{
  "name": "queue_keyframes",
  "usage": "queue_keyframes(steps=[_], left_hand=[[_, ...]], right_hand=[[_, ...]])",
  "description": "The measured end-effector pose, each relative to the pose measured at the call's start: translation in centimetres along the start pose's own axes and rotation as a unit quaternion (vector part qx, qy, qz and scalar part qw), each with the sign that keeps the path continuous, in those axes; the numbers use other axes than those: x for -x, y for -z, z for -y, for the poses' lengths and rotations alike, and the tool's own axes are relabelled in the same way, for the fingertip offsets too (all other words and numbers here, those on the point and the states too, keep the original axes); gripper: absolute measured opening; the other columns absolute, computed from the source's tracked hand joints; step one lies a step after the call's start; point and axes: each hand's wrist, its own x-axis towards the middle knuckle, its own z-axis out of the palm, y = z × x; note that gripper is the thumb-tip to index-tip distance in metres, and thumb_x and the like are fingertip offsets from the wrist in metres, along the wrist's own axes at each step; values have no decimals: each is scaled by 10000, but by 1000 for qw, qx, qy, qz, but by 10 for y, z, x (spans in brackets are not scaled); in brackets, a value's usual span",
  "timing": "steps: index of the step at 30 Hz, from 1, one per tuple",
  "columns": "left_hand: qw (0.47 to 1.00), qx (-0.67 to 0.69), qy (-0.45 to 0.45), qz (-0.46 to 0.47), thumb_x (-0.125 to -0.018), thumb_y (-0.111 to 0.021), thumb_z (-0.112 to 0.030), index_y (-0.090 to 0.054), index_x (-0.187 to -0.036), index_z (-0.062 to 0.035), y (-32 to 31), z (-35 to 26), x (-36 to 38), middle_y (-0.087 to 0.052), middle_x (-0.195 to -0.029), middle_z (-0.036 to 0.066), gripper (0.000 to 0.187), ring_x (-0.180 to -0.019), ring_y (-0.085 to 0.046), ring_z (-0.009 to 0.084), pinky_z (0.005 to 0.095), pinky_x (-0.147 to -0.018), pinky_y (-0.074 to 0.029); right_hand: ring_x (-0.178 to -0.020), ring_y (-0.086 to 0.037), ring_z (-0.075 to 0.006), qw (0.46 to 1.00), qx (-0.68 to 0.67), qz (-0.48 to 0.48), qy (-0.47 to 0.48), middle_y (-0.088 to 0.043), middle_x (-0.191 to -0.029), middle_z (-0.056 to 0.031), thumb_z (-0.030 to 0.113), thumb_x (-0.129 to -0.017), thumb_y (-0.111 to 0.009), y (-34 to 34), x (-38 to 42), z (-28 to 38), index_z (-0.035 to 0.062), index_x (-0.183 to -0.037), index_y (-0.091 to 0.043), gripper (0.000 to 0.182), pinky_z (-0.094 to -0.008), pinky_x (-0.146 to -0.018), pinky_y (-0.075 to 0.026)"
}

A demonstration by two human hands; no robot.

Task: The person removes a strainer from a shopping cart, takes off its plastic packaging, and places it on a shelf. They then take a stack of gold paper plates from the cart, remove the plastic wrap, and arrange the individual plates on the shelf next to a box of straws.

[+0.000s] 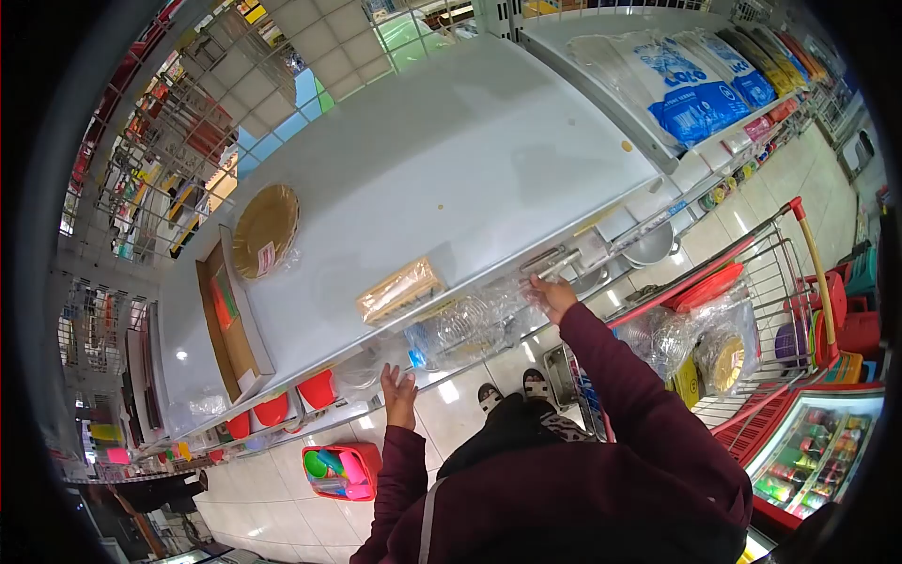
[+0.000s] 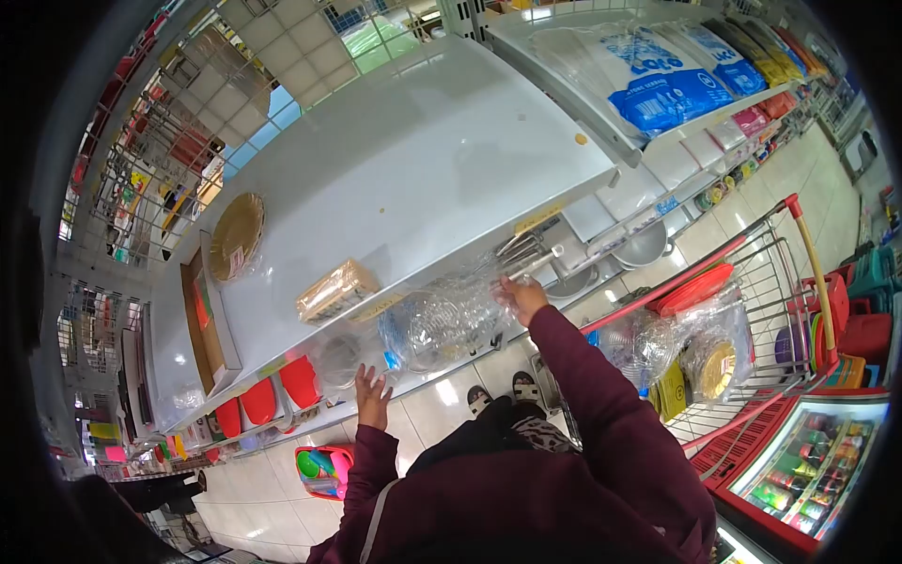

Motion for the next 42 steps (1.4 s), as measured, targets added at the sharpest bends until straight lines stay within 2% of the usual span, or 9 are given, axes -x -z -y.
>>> queue_keyframes(steps=[7, 13, 15, 17, 19, 22, 23, 28, 42], left_hand=[[815, -468, -341, -3, -630, -714, -189, -301, -1240, -27, -39, -18, -50, -342, -1219, 193, 754, -1160, -302, 339, 394, -958, -257], [754, -617, -172, 145, -612, -716, -275, -417, -1158, -23, -83, -14, -90, -455, -1131, 229, 671, -1077, -406, 370, 400, -915, -320], [752, -613, -184, 157, -607, -716, -253, -449, -1132, -31, -96, -13, -90, -501, -1081, 215, 629, -1030, -452, 358, 389, -879, -360], [743, -623, -190, 155, -611, -709, -229, -471, -1111, -37, -97, 6, -99, -540, -1022, 195, 586, -961, -499, 349, 394, -839, -385], [743, -625, -205, 124, -622, -698, -208, -490, -1092, -47, -103, 11, -96, -572, -947, 177, 539, -898, -527, 336, 401, -798, -403], [719, -642, -252, 87, -646, -671, -241, -517, -1055, -61, -99, 28, -107, -588, -889, 170, 472, -853, -546, 326, 398, -753, -421], [720, -640, -254, 84, -646, -671, -241, -517, -1055, -61, -98, 28, -109, -588, -889, 170, 472, -853, -546, 326, 398, -753, -421], [717, -650, -243, 61, -626, -682, -251, -528, -1026, -69, -96, 37, -116, -596, -891, 136, 465, -835, -563, 298, 387, -725, -434], [710, -675, -183, 78, -509, -760, -101, -420, -1205, -251, -115, 33, -116, -322, -1255, 123, 789, -1138, -325, 334, 377, -914, -349]], right_hand=[[-755, -576, -235, 997, 3, -43, 71, -551, -880, -125, -13, -779, -490, -27, -72, -18, 12, -1083, -373, 326, -348, -562, -516], [-782, -580, -165, 995, -33, -18, 88, -577, -906, -82, 108, -824, -449, 8, -127, -46, 50, -1026, -498, 216, -283, -595, -487], [-809, -583, -206, 950, 218, 1, 222, -587, -909, -100, 190, -788, -519, 44, -171, -70, 46, -1006, -519, 261, -299, -663, -480], [-847, -576, -261, 746, 570, -227, 259, -590, -909, -137, 264, -722, -600, 38, -152, -50, 29, -997, -522, 370, -335, -721, -465], [-911, -533, -307, 839, 428, -279, 186, -579, -918, -148, 279, -655, -658, 17, -116, -30, 32, -985, -528, 433, -386, -763, -440], [-939, -466, -364, 675, 493, -255, 486, -500, -1050, -169, 181, -625, -647, 43, -139, -64, 40, -973, -525, 394, -424, -822, -387], [-1009, -436, -366, 573, 705, -143, 394, -457, -1126, -174, 199, -653, -614, 3, -76, -36, 38, -1054, -493, 449, -457, -883, -324], [-1189, -302, -289, 486, 842, 73, 223, -429, -1215, -73, 298, -750, -531, -7, -67, -63, 178, -1189, -445, 463, -543, -955, -192], [-1291, -64, -261, 461, 871, 70, 156, -126, -1396, 28, 76, -794, -395, -11, -55, -52, 395, -1299, -190, 632, -535, -977, -186]])
